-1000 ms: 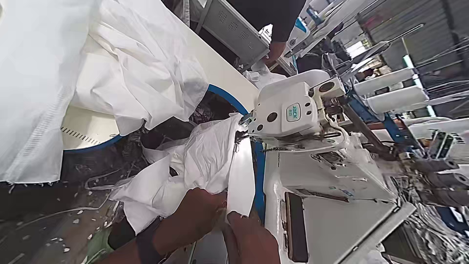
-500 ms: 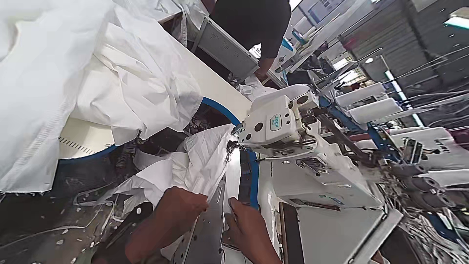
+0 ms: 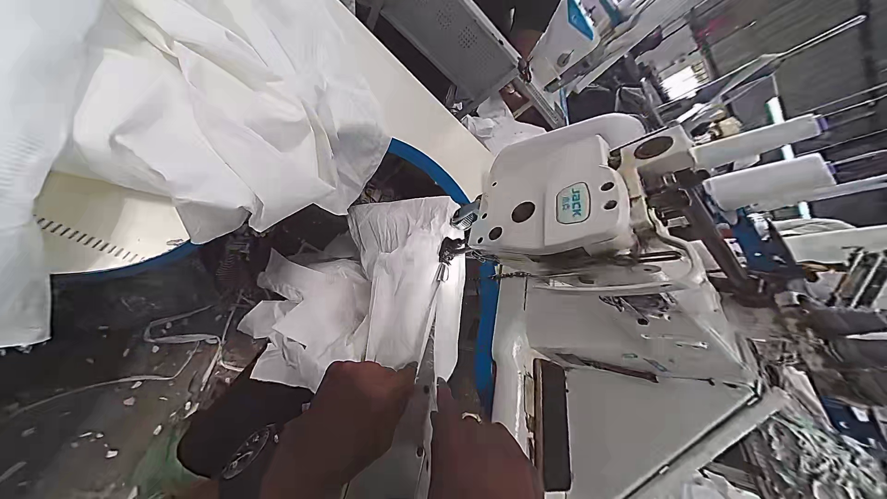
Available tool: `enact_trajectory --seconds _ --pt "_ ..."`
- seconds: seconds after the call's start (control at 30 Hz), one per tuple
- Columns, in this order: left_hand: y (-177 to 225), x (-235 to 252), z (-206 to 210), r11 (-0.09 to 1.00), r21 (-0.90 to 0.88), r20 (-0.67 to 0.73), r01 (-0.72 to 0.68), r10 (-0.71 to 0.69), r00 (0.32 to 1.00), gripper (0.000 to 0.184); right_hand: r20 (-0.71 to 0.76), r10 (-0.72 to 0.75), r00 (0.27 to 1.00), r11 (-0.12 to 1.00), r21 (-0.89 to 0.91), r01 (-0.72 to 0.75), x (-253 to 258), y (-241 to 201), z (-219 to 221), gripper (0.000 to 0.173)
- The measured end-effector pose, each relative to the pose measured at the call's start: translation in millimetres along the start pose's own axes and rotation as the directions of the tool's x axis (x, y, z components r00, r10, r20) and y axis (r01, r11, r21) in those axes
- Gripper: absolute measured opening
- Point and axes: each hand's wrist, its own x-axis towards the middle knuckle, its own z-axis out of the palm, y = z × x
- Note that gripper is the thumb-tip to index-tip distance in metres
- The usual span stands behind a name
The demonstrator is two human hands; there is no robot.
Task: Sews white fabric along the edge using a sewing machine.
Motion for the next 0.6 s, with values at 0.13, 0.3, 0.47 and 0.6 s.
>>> enact_trajectory --seconds 0.13,0.3,0.47,0.6 --pt "-13.0 14.8 -2.4 0.998 -0.042 0.004 -0.054 0.054 0.999 0.027 -0.043 0.023 0.999 0.999 -0.042 -0.025 22.0 -12.2 7.8 0.031" --pt "-21.7 32.6 8.1 0.996 -0.089 -0.004 -0.004 0.004 1.000 0.028 -0.047 0.078 0.996 0.997 0.005 -0.078 44.4 -5.5 13.4 0.031" --pt "-28.7 55.5 20.0 0.993 -0.112 -0.029 0.040 -0.044 0.999 0.031 -0.113 0.124 0.986 0.987 0.118 -0.111 65.0 12.1 26.9 0.021" --pt "-12.7 33.9 -3.1 0.991 -0.114 0.075 0.071 -0.063 0.995 0.024 0.062 0.139 0.988 0.825 0.545 -0.150 17.3 47.2 61.0 0.021"
